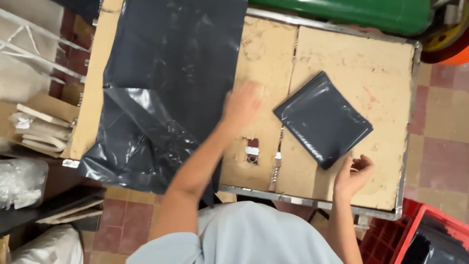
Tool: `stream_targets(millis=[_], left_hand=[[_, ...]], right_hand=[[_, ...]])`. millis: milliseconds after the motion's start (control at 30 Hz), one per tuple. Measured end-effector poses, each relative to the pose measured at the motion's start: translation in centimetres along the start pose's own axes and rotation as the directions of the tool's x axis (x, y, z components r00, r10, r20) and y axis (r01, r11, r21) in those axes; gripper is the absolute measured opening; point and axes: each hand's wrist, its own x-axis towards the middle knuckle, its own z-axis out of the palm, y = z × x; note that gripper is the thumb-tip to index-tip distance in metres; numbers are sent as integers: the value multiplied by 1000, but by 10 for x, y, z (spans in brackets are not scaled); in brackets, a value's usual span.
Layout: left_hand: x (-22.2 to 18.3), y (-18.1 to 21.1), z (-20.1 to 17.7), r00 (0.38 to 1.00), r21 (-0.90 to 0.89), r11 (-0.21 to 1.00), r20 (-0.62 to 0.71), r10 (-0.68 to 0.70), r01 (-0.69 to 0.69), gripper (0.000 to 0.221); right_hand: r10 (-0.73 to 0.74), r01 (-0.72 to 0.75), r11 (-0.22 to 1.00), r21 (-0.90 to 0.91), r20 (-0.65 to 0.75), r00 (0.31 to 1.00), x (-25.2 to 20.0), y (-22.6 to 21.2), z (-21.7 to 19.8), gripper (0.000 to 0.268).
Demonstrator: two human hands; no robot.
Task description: The person repeatedly folds black poly mailers on a workbench and places them into a red crate. The person retrieves mailers from a conveyor belt, folds them in half, then folds again into smaller rectangles, and stacks them in the crate.
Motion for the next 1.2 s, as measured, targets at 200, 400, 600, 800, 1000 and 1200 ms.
stream_targets(millis=[200, 400, 600, 800, 1000, 1200], left_hand=[[-26, -156, -168, 942, 386, 884, 96, -322, 263, 79], [-89, -241, -218, 907, 148, 974, 364, -212, 169, 36], [-227, -293, -279, 998, -176, 983, 10, 57, -55, 23], [-327, -283, -314, 974, 136, 970, 78, -212, 200, 18], [-367, -319, -260, 937, -145, 955, -206, -283, 257, 13], [-346, -279, -218, 806, 68, 811, -183, -563, 581, 33]], right_hand=[[29, -170, 976, 138, 688, 726, -112, -159, 90, 28], [-21, 106, 993, -60, 775, 632, -201, -234, 140, 46], [-41, 262, 951, -165, 770, 637, -250, -223, 145, 38], [-507, 823, 564, -65, 760, 407, -293, -178, 138, 40], [-671, 981, 153, 116, 741, 18, -289, -174, 109, 121], [-719, 987, -46, 152, 681, -139, -257, -137, 153, 102]])
